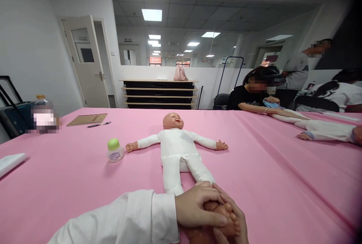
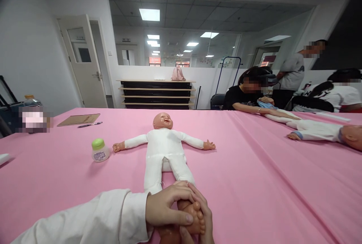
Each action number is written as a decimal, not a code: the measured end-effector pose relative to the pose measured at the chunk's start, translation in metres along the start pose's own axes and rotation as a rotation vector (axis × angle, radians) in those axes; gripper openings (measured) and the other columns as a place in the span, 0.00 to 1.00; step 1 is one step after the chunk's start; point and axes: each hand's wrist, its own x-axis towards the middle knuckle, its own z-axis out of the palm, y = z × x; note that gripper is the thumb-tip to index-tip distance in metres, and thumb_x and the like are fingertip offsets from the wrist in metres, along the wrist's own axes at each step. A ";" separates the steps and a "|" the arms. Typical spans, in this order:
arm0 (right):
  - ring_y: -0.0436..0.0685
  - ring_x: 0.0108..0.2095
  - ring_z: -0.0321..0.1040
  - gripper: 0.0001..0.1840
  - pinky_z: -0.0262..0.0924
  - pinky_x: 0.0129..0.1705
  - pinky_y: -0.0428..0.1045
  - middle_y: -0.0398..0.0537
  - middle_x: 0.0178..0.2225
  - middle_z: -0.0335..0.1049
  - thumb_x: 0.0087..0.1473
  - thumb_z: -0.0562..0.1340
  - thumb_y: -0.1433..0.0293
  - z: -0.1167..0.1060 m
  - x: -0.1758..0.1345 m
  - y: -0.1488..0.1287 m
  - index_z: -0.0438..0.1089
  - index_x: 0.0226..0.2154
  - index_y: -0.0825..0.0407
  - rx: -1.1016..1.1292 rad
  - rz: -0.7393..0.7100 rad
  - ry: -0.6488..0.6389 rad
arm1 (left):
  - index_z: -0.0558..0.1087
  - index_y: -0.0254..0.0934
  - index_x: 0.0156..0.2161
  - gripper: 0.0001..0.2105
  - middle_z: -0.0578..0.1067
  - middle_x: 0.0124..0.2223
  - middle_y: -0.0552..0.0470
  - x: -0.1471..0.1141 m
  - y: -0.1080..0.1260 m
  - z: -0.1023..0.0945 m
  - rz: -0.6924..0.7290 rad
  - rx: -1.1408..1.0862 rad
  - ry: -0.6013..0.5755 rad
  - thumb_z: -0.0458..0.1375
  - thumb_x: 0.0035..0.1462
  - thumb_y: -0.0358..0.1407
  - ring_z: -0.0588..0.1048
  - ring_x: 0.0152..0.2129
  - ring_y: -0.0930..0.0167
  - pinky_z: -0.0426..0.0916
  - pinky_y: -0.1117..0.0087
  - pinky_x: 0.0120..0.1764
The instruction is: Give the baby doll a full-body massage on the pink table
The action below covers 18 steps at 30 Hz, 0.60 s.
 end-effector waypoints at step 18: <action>0.58 0.58 0.51 0.25 0.55 0.56 0.54 0.51 0.59 0.50 0.57 0.52 0.58 0.006 -0.003 -0.007 0.53 0.55 0.47 -0.003 0.034 0.034 | 0.71 0.32 0.35 0.26 0.71 0.38 0.46 0.000 0.002 -0.002 0.063 -0.086 0.004 0.50 0.49 0.56 0.66 0.39 0.68 0.58 0.65 0.47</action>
